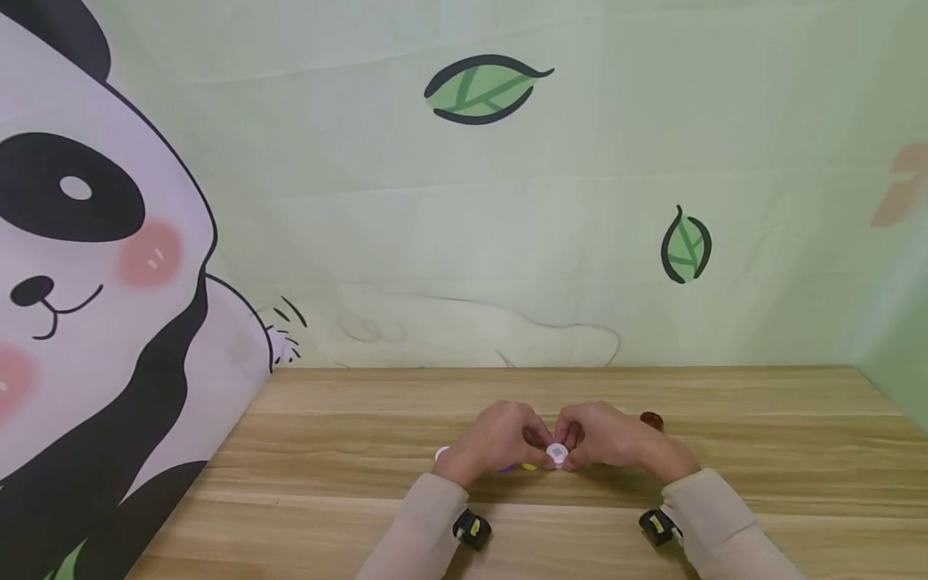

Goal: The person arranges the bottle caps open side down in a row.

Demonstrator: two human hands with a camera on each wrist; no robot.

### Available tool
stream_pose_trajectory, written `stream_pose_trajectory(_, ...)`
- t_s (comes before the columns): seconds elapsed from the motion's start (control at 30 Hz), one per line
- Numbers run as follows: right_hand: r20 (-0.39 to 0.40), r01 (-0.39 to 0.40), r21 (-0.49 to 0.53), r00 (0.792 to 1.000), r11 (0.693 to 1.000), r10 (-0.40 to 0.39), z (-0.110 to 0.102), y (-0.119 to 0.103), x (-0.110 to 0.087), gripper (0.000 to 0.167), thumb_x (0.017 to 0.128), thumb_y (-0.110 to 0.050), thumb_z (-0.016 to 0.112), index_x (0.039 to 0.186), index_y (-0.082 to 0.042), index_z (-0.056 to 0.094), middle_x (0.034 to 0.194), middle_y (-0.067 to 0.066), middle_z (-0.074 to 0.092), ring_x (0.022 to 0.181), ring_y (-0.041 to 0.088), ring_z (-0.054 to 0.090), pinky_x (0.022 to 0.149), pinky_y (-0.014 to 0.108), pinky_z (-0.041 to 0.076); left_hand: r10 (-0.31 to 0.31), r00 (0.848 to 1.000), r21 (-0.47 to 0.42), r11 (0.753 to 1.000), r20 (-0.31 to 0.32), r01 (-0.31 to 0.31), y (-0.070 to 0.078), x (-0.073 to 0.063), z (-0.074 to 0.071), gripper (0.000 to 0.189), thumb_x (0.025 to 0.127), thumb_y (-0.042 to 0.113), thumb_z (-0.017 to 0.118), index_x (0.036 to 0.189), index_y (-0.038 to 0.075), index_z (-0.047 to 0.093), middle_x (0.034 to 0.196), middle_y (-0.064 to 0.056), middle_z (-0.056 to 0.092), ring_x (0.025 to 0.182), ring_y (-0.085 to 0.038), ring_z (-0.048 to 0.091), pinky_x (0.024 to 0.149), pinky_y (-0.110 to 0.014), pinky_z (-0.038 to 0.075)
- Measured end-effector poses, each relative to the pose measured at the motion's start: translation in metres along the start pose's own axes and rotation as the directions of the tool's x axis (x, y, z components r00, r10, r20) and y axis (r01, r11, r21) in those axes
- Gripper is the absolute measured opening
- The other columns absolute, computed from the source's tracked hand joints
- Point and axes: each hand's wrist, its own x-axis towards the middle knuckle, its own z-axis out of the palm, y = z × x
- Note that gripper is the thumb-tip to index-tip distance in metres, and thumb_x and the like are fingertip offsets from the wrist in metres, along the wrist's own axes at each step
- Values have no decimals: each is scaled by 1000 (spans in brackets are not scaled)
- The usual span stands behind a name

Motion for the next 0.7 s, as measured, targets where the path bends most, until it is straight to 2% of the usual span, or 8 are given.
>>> stream_pose_trajectory(0.3, 6, -11, -5, 1000, 1000, 11, -1, -2, 0, 25, 82, 1, 88, 96, -8, 69, 87, 0, 66, 80, 13, 60, 70, 26, 52, 1, 1000, 9, 1000, 0, -1, 0, 0, -1, 21, 80, 25, 96, 96, 15, 85, 87, 11, 70, 81, -1, 61, 75, -18, 48)
stream_pose_trajectory(0.47, 6, -3, 11, 1000, 1000, 3, -10, -4, -2, 23, 85, -2, 86, 101, -5, 69, 90, 2, 68, 82, 15, 62, 70, 28, 54, -39, 999, -69, 997, 18, 40, -1, 0, -4, 24, 83, 28, 94, 99, 14, 84, 93, 10, 75, 87, -2, 65, 81, -20, 51)
stream_pose_trajectory(0.57, -39, 11, -16, 999, 1000, -11, -16, -2, -4, 19, 89, -3, 83, 104, -3, 70, 92, 2, 70, 84, 15, 63, 72, 30, 55, -65, 998, -112, 992, -3, 65, -2, 1, -6, 30, 86, 30, 91, 106, 11, 82, 100, 4, 78, 90, -5, 69, 83, -22, 53)
stream_pose_trajectory(0.7, -141, -11, -80, 990, 997, -1, -23, 4, -4, 11, 95, -7, 79, 103, -5, 72, 93, -2, 70, 87, 15, 63, 77, 35, 54, -59, 996, -124, 991, -60, 51, -3, 4, -5, 37, 89, 26, 88, 118, 5, 78, 106, -4, 79, 93, -11, 72, 84, -24, 55)
